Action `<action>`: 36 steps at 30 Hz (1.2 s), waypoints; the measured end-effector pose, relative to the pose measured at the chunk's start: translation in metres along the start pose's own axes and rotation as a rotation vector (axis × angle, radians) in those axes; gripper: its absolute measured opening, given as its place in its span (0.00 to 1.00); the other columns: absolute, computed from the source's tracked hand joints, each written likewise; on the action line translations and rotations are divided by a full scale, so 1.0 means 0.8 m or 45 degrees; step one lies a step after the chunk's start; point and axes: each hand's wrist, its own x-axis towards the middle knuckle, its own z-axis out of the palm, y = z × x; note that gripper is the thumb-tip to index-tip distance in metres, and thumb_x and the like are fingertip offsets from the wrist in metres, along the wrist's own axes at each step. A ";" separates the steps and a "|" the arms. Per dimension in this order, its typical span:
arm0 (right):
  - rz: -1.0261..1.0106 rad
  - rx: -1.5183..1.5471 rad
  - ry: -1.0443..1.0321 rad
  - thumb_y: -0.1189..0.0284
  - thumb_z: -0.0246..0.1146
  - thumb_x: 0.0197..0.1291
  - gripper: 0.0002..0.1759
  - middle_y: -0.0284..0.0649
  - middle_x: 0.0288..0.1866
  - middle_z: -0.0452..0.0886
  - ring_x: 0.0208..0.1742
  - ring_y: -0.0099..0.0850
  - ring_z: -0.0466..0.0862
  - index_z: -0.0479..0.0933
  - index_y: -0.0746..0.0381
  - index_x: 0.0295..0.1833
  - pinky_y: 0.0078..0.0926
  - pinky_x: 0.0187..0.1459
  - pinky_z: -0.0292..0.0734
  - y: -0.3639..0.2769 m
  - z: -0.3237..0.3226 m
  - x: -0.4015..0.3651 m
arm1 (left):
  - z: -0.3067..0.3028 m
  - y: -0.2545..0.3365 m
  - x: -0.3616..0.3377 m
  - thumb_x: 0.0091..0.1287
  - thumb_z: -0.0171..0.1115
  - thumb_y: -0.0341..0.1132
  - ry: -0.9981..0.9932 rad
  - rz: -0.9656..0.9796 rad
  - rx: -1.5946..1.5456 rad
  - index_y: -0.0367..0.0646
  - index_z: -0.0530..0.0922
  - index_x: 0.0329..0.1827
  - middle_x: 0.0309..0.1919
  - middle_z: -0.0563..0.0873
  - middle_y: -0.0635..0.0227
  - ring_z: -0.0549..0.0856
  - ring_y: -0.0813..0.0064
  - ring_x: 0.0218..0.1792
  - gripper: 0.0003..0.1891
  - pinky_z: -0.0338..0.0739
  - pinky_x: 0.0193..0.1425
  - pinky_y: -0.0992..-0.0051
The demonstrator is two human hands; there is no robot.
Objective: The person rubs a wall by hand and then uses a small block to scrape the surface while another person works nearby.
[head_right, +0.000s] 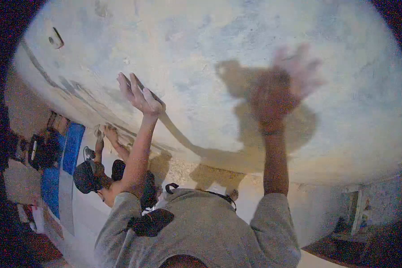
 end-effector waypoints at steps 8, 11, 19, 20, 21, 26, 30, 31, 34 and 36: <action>-0.967 0.057 0.107 0.76 0.53 0.61 0.40 0.31 0.85 0.53 0.81 0.34 0.60 0.60 0.40 0.80 0.51 0.77 0.56 -0.044 0.077 -0.032 | -0.011 0.008 0.017 0.73 0.43 0.40 -0.056 -0.032 0.032 0.33 0.69 0.73 0.77 0.59 0.40 0.53 0.41 0.80 0.29 0.52 0.80 0.46; -0.490 -0.120 0.277 0.70 0.52 0.68 0.33 0.35 0.85 0.55 0.82 0.38 0.57 0.62 0.41 0.79 0.54 0.77 0.54 -0.005 -0.041 0.029 | -0.009 0.018 0.021 0.72 0.43 0.40 -0.032 -0.087 -0.037 0.33 0.70 0.73 0.77 0.58 0.40 0.52 0.41 0.80 0.29 0.51 0.80 0.46; -1.247 -0.422 0.293 0.69 0.48 0.70 0.35 0.38 0.85 0.50 0.84 0.33 0.53 0.52 0.57 0.82 0.39 0.83 0.45 -0.069 0.051 -0.011 | -0.007 0.022 0.026 0.70 0.44 0.40 0.048 -0.064 -0.024 0.39 0.70 0.74 0.76 0.63 0.40 0.58 0.37 0.77 0.30 0.45 0.78 0.41; -1.254 -0.284 0.203 0.70 0.48 0.69 0.36 0.38 0.86 0.49 0.84 0.33 0.53 0.51 0.57 0.82 0.39 0.83 0.44 -0.067 0.056 -0.013 | -0.005 0.021 0.026 0.70 0.44 0.40 0.059 -0.072 -0.042 0.39 0.70 0.74 0.76 0.63 0.40 0.58 0.37 0.77 0.29 0.45 0.79 0.41; -1.257 -0.148 0.112 0.70 0.48 0.69 0.37 0.38 0.86 0.49 0.84 0.33 0.53 0.50 0.56 0.82 0.38 0.83 0.44 -0.061 0.056 -0.011 | -0.006 0.024 0.029 0.70 0.44 0.40 0.053 -0.059 -0.026 0.39 0.70 0.74 0.75 0.63 0.39 0.58 0.37 0.77 0.29 0.45 0.79 0.41; -0.645 -0.141 0.806 0.72 0.56 0.61 0.32 0.42 0.78 0.65 0.77 0.38 0.63 0.69 0.57 0.74 0.46 0.79 0.55 -0.022 -0.121 0.051 | -0.023 0.042 0.046 0.72 0.44 0.37 -0.065 -0.009 0.080 0.29 0.70 0.72 0.77 0.56 0.40 0.54 0.41 0.79 0.28 0.52 0.81 0.48; -0.298 -0.058 0.235 0.73 0.58 0.60 0.32 0.41 0.72 0.72 0.71 0.44 0.69 0.71 0.50 0.73 0.56 0.75 0.58 -0.014 -0.163 0.046 | -0.016 0.053 0.051 0.70 0.44 0.40 0.087 0.000 -0.020 0.37 0.72 0.72 0.75 0.64 0.39 0.58 0.37 0.77 0.29 0.46 0.78 0.40; -0.567 -0.069 0.358 0.74 0.56 0.62 0.34 0.43 0.76 0.67 0.73 0.44 0.69 0.67 0.51 0.76 0.51 0.76 0.60 -0.036 -0.099 0.032 | -0.020 0.059 0.053 0.70 0.44 0.40 0.076 0.009 -0.004 0.37 0.72 0.72 0.75 0.64 0.39 0.58 0.37 0.77 0.29 0.46 0.78 0.40; -1.082 0.095 0.316 0.77 0.51 0.66 0.36 0.38 0.85 0.53 0.82 0.37 0.59 0.59 0.49 0.80 0.41 0.80 0.55 -0.052 0.017 -0.017 | -0.027 0.064 0.060 0.70 0.44 0.39 0.060 0.019 0.026 0.37 0.71 0.73 0.75 0.63 0.39 0.58 0.37 0.77 0.29 0.46 0.78 0.40; -1.103 0.455 0.088 0.77 0.50 0.67 0.34 0.34 0.84 0.54 0.83 0.32 0.56 0.61 0.46 0.79 0.42 0.82 0.50 -0.030 -0.033 -0.067 | -0.090 0.115 0.105 0.70 0.44 0.39 0.025 0.028 0.078 0.36 0.70 0.73 0.76 0.62 0.40 0.57 0.38 0.77 0.29 0.47 0.79 0.42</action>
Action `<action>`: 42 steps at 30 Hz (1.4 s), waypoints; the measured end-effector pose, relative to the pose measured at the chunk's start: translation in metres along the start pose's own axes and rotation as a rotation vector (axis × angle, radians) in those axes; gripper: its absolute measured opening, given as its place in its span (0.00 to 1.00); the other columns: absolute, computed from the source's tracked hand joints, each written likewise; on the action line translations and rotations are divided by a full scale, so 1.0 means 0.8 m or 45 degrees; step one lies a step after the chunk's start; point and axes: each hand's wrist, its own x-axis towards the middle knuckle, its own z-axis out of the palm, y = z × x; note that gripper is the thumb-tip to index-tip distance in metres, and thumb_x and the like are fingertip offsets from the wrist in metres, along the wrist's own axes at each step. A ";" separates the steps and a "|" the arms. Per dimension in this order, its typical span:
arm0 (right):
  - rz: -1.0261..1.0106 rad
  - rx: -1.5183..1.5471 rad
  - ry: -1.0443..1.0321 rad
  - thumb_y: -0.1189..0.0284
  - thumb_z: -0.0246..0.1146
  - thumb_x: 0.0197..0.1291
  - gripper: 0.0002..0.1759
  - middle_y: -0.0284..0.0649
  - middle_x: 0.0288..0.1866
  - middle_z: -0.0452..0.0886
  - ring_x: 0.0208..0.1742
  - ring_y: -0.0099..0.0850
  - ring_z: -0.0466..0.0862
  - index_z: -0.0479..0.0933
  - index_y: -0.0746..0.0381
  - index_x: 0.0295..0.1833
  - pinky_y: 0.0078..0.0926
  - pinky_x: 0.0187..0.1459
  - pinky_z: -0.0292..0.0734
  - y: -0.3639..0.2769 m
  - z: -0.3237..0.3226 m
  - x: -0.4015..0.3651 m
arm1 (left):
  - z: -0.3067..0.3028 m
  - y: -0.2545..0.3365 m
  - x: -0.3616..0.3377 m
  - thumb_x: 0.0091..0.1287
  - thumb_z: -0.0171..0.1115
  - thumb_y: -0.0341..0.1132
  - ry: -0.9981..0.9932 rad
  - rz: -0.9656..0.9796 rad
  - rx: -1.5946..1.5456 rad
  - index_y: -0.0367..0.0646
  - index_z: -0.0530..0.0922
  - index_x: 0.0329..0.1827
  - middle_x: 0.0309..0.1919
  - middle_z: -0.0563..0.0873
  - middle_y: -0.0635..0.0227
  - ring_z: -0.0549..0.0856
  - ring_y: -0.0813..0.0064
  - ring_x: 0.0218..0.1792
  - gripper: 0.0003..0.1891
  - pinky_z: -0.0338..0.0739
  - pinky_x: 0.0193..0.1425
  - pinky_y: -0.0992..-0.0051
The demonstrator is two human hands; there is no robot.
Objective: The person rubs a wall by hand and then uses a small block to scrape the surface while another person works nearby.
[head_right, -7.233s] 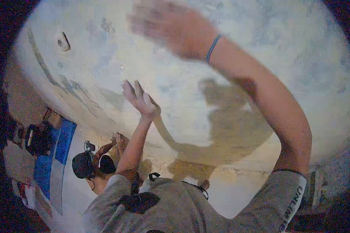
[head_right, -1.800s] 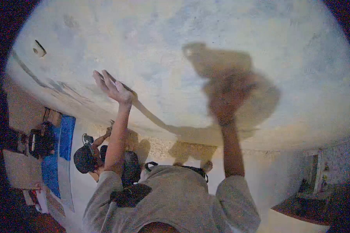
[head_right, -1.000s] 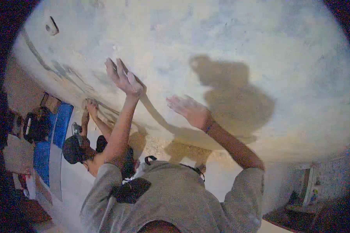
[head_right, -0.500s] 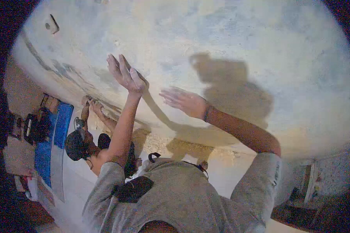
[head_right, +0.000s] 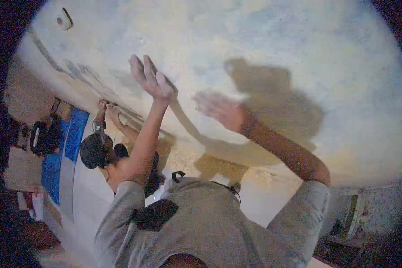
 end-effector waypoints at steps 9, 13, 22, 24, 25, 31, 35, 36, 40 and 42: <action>0.925 -0.334 -0.331 0.71 0.58 0.62 0.31 0.47 0.76 0.66 0.73 0.50 0.67 0.68 0.56 0.73 0.57 0.70 0.60 -0.024 -0.205 0.014 | 0.000 0.022 0.013 0.72 0.43 0.40 0.058 -0.007 -0.065 0.39 0.70 0.74 0.76 0.62 0.38 0.58 0.36 0.77 0.29 0.46 0.79 0.41; 0.078 -0.360 -0.027 0.75 0.54 0.64 0.37 0.38 0.80 0.63 0.78 0.40 0.64 0.58 0.52 0.80 0.40 0.77 0.60 -0.028 -0.016 -0.058 | -0.003 0.010 0.002 0.72 0.42 0.41 0.005 0.038 0.001 0.38 0.69 0.75 0.75 0.62 0.38 0.58 0.35 0.77 0.30 0.45 0.78 0.40; 1.420 -1.338 1.312 0.42 0.49 0.71 0.44 0.57 0.83 0.49 0.84 0.54 0.44 0.55 0.65 0.79 0.59 0.79 0.40 0.122 -0.097 -0.249 | 0.031 -0.034 -0.018 0.72 0.43 0.42 -0.010 0.060 -0.028 0.37 0.69 0.75 0.75 0.62 0.38 0.57 0.36 0.77 0.30 0.46 0.78 0.40; 1.517 -1.280 1.093 0.43 0.48 0.71 0.44 0.55 0.82 0.51 0.83 0.53 0.48 0.53 0.64 0.79 0.58 0.79 0.42 0.123 -0.045 -0.226 | 0.035 -0.040 -0.020 0.71 0.43 0.40 -0.011 0.062 -0.051 0.37 0.68 0.75 0.76 0.62 0.38 0.57 0.38 0.77 0.30 0.46 0.78 0.40; 1.489 -1.085 0.917 0.49 0.51 0.71 0.39 0.54 0.80 0.54 0.81 0.52 0.52 0.56 0.63 0.78 0.56 0.79 0.42 0.111 -0.011 -0.187 | 0.040 -0.039 -0.017 0.71 0.43 0.40 0.007 0.045 -0.084 0.37 0.68 0.75 0.76 0.62 0.38 0.57 0.38 0.77 0.30 0.45 0.78 0.41; 0.801 -0.731 0.398 0.55 0.59 0.67 0.34 0.48 0.80 0.58 0.80 0.49 0.57 0.65 0.53 0.76 0.64 0.77 0.43 0.066 -0.081 -0.110 | 0.039 -0.036 -0.009 0.74 0.41 0.42 -0.145 0.063 -0.022 0.39 0.62 0.79 0.80 0.53 0.41 0.49 0.36 0.80 0.32 0.40 0.79 0.39; 0.868 -0.770 1.523 0.57 0.50 0.74 0.31 0.51 0.82 0.55 0.82 0.50 0.56 0.61 0.56 0.78 0.56 0.79 0.45 0.159 -0.194 -0.152 | 0.059 0.039 0.009 0.75 0.39 0.51 -0.174 0.026 0.142 0.43 0.50 0.83 0.82 0.46 0.45 0.41 0.35 0.81 0.37 0.30 0.77 0.34; 0.554 -0.327 1.842 0.58 0.46 0.76 0.30 0.52 0.82 0.55 0.82 0.50 0.56 0.59 0.55 0.79 0.54 0.80 0.45 0.217 -0.192 -0.159 | 0.065 0.067 0.012 0.74 0.40 0.50 -0.197 0.096 0.127 0.44 0.52 0.83 0.82 0.48 0.47 0.42 0.36 0.81 0.36 0.29 0.78 0.36; 0.644 -0.855 0.938 0.58 0.58 0.67 0.19 0.51 0.74 0.68 0.75 0.51 0.66 0.79 0.57 0.56 0.59 0.76 0.52 0.094 -0.192 -0.046 | 0.092 0.149 0.029 0.73 0.42 0.46 -0.236 0.229 0.121 0.47 0.59 0.81 0.82 0.52 0.48 0.43 0.37 0.81 0.33 0.29 0.78 0.38; 0.603 -0.989 0.895 0.57 0.59 0.66 0.20 0.49 0.77 0.66 0.78 0.52 0.63 0.82 0.57 0.54 0.58 0.77 0.52 0.061 -0.158 -0.035 | 0.084 0.157 0.023 0.73 0.43 0.44 -0.288 0.158 0.075 0.48 0.65 0.78 0.80 0.55 0.46 0.45 0.38 0.81 0.30 0.29 0.78 0.38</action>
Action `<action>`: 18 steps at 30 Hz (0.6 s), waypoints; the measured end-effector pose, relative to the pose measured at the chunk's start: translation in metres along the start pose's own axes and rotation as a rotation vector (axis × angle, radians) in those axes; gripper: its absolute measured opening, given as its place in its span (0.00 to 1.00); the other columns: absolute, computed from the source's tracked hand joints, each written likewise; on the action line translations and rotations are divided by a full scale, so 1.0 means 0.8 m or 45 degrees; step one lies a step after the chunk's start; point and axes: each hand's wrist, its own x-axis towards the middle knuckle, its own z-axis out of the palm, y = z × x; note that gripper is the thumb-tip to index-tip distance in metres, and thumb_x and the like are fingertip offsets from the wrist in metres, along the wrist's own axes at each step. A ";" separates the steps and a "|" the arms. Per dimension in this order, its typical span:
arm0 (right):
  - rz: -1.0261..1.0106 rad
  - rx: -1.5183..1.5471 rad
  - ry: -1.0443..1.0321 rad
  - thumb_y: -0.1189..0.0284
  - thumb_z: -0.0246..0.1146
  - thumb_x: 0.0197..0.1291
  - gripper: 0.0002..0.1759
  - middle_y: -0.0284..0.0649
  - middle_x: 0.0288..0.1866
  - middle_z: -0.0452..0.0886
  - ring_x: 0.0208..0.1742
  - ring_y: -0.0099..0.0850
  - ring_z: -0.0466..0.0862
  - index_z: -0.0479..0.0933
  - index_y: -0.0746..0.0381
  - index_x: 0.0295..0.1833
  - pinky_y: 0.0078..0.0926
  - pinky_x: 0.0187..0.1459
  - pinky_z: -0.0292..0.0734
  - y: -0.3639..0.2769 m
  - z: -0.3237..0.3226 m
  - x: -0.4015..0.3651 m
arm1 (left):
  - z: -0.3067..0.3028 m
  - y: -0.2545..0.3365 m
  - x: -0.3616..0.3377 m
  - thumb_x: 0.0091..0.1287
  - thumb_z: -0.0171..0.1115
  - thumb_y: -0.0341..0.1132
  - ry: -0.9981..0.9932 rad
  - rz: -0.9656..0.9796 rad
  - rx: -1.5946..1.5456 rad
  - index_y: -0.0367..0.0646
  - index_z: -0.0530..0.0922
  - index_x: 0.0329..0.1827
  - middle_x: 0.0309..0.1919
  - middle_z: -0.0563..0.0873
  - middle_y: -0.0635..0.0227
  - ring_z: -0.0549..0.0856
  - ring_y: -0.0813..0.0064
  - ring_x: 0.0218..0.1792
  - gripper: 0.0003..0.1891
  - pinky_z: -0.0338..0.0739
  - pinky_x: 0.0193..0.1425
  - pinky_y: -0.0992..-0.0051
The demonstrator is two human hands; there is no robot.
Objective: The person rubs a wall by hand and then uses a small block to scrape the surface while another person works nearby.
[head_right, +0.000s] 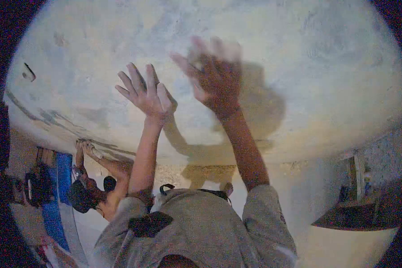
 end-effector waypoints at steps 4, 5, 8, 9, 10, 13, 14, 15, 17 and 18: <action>0.785 -0.038 0.306 0.58 0.56 0.71 0.30 0.51 0.83 0.54 0.83 0.51 0.51 0.67 0.60 0.73 0.55 0.80 0.41 0.068 0.009 -0.146 | 0.011 0.011 -0.027 0.73 0.44 0.41 0.125 -0.295 -0.114 0.49 0.71 0.75 0.78 0.58 0.41 0.47 0.40 0.81 0.27 0.31 0.79 0.39; 1.041 -0.063 0.282 0.60 0.56 0.72 0.33 0.52 0.83 0.52 0.84 0.50 0.49 0.61 0.61 0.77 0.54 0.81 0.37 0.082 -0.009 -0.155 | 0.011 0.011 -0.039 0.74 0.43 0.42 0.123 -0.309 -0.094 0.48 0.69 0.76 0.79 0.57 0.41 0.47 0.39 0.81 0.28 0.31 0.79 0.39; 0.795 -0.355 0.338 0.64 0.54 0.73 0.32 0.54 0.84 0.49 0.84 0.50 0.46 0.59 0.64 0.78 0.54 0.81 0.32 0.183 -0.012 -0.129 | 0.020 0.010 -0.040 0.75 0.40 0.43 0.171 -0.277 -0.063 0.46 0.66 0.78 0.79 0.55 0.41 0.49 0.38 0.81 0.29 0.33 0.79 0.40; 0.611 -0.483 0.344 0.65 0.54 0.74 0.31 0.54 0.84 0.48 0.84 0.50 0.45 0.60 0.65 0.78 0.54 0.81 0.31 0.211 -0.013 -0.116 | 0.023 0.014 -0.037 0.75 0.40 0.43 0.189 -0.281 -0.071 0.46 0.66 0.78 0.79 0.55 0.41 0.49 0.38 0.80 0.29 0.33 0.79 0.40; 0.472 -0.558 0.311 0.65 0.54 0.73 0.30 0.53 0.84 0.50 0.84 0.51 0.46 0.62 0.65 0.77 0.55 0.81 0.30 0.198 -0.005 -0.092 | 0.024 0.017 -0.036 0.75 0.40 0.42 0.197 -0.285 -0.081 0.46 0.66 0.78 0.80 0.55 0.41 0.49 0.38 0.80 0.29 0.33 0.79 0.40; 0.734 -0.095 0.144 0.65 0.54 0.73 0.28 0.53 0.83 0.52 0.84 0.52 0.47 0.67 0.65 0.74 0.56 0.81 0.31 0.053 0.000 0.020 | 0.029 0.017 -0.029 0.74 0.41 0.42 0.228 -0.292 -0.119 0.46 0.67 0.77 0.79 0.56 0.39 0.50 0.38 0.80 0.29 0.33 0.79 0.40; 0.543 -0.163 0.092 0.65 0.53 0.73 0.28 0.54 0.84 0.49 0.84 0.51 0.46 0.67 0.65 0.74 0.56 0.81 0.31 0.035 0.000 0.004 | 0.029 0.016 -0.030 0.74 0.41 0.42 0.219 -0.307 -0.122 0.46 0.67 0.77 0.78 0.57 0.38 0.50 0.37 0.80 0.29 0.33 0.79 0.40; 0.359 -0.223 0.031 0.65 0.52 0.74 0.28 0.54 0.84 0.46 0.85 0.50 0.45 0.67 0.65 0.74 0.56 0.81 0.31 0.020 0.003 -0.023 | 0.030 0.014 -0.029 0.74 0.42 0.42 0.209 -0.290 -0.140 0.44 0.67 0.77 0.78 0.57 0.37 0.50 0.37 0.80 0.29 0.32 0.79 0.40; 0.804 0.029 0.189 0.62 0.48 0.76 0.30 0.54 0.85 0.42 0.85 0.47 0.43 0.61 0.67 0.77 0.51 0.81 0.33 0.028 0.018 -0.115 | 0.035 0.014 -0.026 0.74 0.42 0.42 0.210 -0.285 -0.147 0.44 0.67 0.77 0.78 0.57 0.37 0.50 0.36 0.80 0.29 0.33 0.79 0.40; 1.051 0.179 0.325 0.61 0.46 0.77 0.31 0.54 0.85 0.42 0.85 0.46 0.43 0.59 0.68 0.78 0.49 0.81 0.35 0.037 0.026 -0.160 | 0.029 0.012 -0.036 0.74 0.42 0.42 0.204 -0.296 -0.152 0.43 0.67 0.77 0.78 0.57 0.37 0.50 0.36 0.80 0.29 0.33 0.79 0.39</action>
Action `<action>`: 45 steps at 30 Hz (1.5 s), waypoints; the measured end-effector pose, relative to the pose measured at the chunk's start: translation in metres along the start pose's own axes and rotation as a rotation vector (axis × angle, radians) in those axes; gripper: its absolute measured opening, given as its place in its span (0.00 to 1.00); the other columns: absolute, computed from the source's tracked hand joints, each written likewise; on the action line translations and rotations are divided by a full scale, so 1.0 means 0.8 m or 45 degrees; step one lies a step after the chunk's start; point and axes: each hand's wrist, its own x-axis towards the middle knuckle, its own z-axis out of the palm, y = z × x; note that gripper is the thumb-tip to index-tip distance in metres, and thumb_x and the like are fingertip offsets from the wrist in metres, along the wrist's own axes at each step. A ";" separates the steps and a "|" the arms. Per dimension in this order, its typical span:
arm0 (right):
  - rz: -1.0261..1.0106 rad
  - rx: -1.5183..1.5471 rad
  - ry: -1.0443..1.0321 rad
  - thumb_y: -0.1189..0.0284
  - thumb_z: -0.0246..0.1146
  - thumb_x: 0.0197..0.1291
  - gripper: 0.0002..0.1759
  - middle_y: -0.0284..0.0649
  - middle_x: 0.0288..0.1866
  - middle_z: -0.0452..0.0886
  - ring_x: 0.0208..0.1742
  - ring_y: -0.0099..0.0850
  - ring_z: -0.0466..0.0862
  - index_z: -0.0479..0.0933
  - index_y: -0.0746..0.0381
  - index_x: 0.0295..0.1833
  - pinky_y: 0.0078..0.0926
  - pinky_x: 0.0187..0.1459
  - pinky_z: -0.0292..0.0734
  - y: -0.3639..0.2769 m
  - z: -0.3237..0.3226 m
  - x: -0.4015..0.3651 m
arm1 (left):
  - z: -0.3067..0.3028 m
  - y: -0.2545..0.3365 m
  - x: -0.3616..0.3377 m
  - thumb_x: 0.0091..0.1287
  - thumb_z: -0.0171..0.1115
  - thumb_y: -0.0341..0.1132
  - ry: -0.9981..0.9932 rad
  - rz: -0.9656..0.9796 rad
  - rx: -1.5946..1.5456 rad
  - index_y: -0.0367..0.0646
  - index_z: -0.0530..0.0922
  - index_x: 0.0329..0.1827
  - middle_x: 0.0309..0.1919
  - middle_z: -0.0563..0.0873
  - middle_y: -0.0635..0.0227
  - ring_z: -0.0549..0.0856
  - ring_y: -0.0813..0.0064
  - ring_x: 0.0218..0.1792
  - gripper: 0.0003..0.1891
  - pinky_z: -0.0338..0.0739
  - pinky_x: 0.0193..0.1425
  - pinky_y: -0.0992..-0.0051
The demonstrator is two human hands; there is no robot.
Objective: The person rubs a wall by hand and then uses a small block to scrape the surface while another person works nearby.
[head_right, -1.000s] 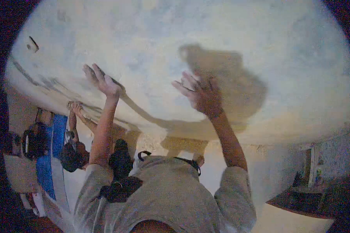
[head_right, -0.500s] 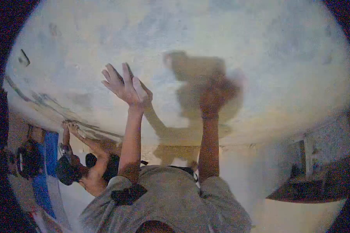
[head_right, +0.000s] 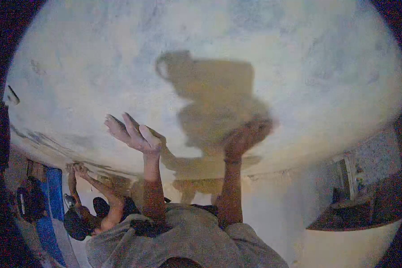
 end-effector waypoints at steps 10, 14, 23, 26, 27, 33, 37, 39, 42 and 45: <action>-0.363 -0.451 -0.060 0.60 0.40 0.79 0.34 0.59 0.85 0.39 0.85 0.54 0.39 0.50 0.70 0.80 0.49 0.81 0.32 -0.117 -0.031 0.120 | -0.027 0.025 0.013 0.74 0.42 0.44 0.074 -0.007 -0.003 0.44 0.67 0.76 0.76 0.60 0.37 0.54 0.36 0.79 0.29 0.40 0.79 0.37; -0.116 -0.077 0.008 0.59 0.39 0.80 0.34 0.58 0.85 0.38 0.85 0.52 0.39 0.45 0.69 0.82 0.48 0.81 0.31 -0.035 -0.033 0.039 | -0.034 0.019 0.028 0.73 0.43 0.43 0.089 -0.040 -0.019 0.44 0.68 0.76 0.77 0.61 0.40 0.56 0.38 0.79 0.29 0.42 0.79 0.38; -0.468 -0.241 0.000 0.60 0.44 0.79 0.32 0.54 0.84 0.47 0.85 0.48 0.45 0.56 0.69 0.79 0.43 0.82 0.37 -0.156 0.022 0.146 | -0.028 -0.026 0.015 0.72 0.45 0.41 0.083 -0.060 -0.046 0.38 0.69 0.74 0.77 0.62 0.42 0.55 0.41 0.79 0.29 0.43 0.80 0.41; -0.864 -0.489 -0.134 0.59 0.47 0.77 0.32 0.54 0.85 0.46 0.85 0.49 0.43 0.59 0.68 0.78 0.44 0.82 0.33 -0.158 -0.006 0.088 | -0.047 -0.008 0.023 0.72 0.45 0.41 0.091 -0.066 -0.045 0.38 0.69 0.74 0.77 0.63 0.42 0.55 0.41 0.79 0.29 0.43 0.80 0.41; -0.605 -0.305 -0.066 0.58 0.46 0.77 0.34 0.53 0.85 0.43 0.85 0.49 0.41 0.55 0.68 0.79 0.45 0.82 0.31 -0.126 -0.013 0.070 | -0.051 -0.003 0.025 0.72 0.45 0.41 0.100 -0.056 -0.057 0.38 0.69 0.74 0.77 0.63 0.43 0.55 0.41 0.79 0.29 0.43 0.80 0.41; 0.002 -0.217 0.168 0.61 0.39 0.80 0.34 0.52 0.85 0.44 0.85 0.41 0.45 0.43 0.68 0.82 0.38 0.82 0.37 -0.064 -0.098 0.277 | -0.053 0.023 0.057 0.72 0.44 0.40 0.128 -0.066 -0.042 0.36 0.69 0.73 0.77 0.63 0.44 0.55 0.42 0.80 0.29 0.41 0.81 0.42; -0.344 -0.275 0.035 0.61 0.40 0.80 0.31 0.52 0.84 0.50 0.82 0.43 0.52 0.49 0.68 0.80 0.41 0.81 0.43 -0.126 -0.053 0.316 | -0.056 0.035 0.064 0.73 0.43 0.40 0.084 -0.060 0.001 0.36 0.69 0.74 0.77 0.63 0.44 0.55 0.42 0.79 0.29 0.42 0.81 0.42; -0.543 -0.364 -0.172 0.61 0.41 0.80 0.30 0.52 0.83 0.52 0.81 0.44 0.54 0.52 0.68 0.79 0.44 0.80 0.45 -0.151 -0.015 0.232 | -0.051 0.039 0.068 0.73 0.43 0.40 0.107 -0.052 -0.018 0.36 0.69 0.74 0.77 0.63 0.44 0.55 0.42 0.79 0.29 0.42 0.81 0.42; -0.491 -0.202 -0.163 0.61 0.42 0.80 0.29 0.53 0.82 0.54 0.80 0.46 0.57 0.56 0.67 0.77 0.47 0.79 0.47 -0.121 -0.022 0.130 | -0.051 0.038 0.061 0.73 0.43 0.40 0.106 -0.096 -0.122 0.36 0.68 0.74 0.77 0.63 0.44 0.55 0.42 0.79 0.29 0.42 0.81 0.42; -0.059 -0.062 0.187 0.61 0.43 0.80 0.28 0.53 0.81 0.57 0.78 0.48 0.61 0.60 0.67 0.76 0.51 0.77 0.50 -0.034 -0.072 0.129 | -0.047 0.037 0.069 0.73 0.43 0.40 0.119 -0.062 -0.099 0.37 0.68 0.75 0.77 0.62 0.44 0.55 0.42 0.80 0.29 0.42 0.80 0.42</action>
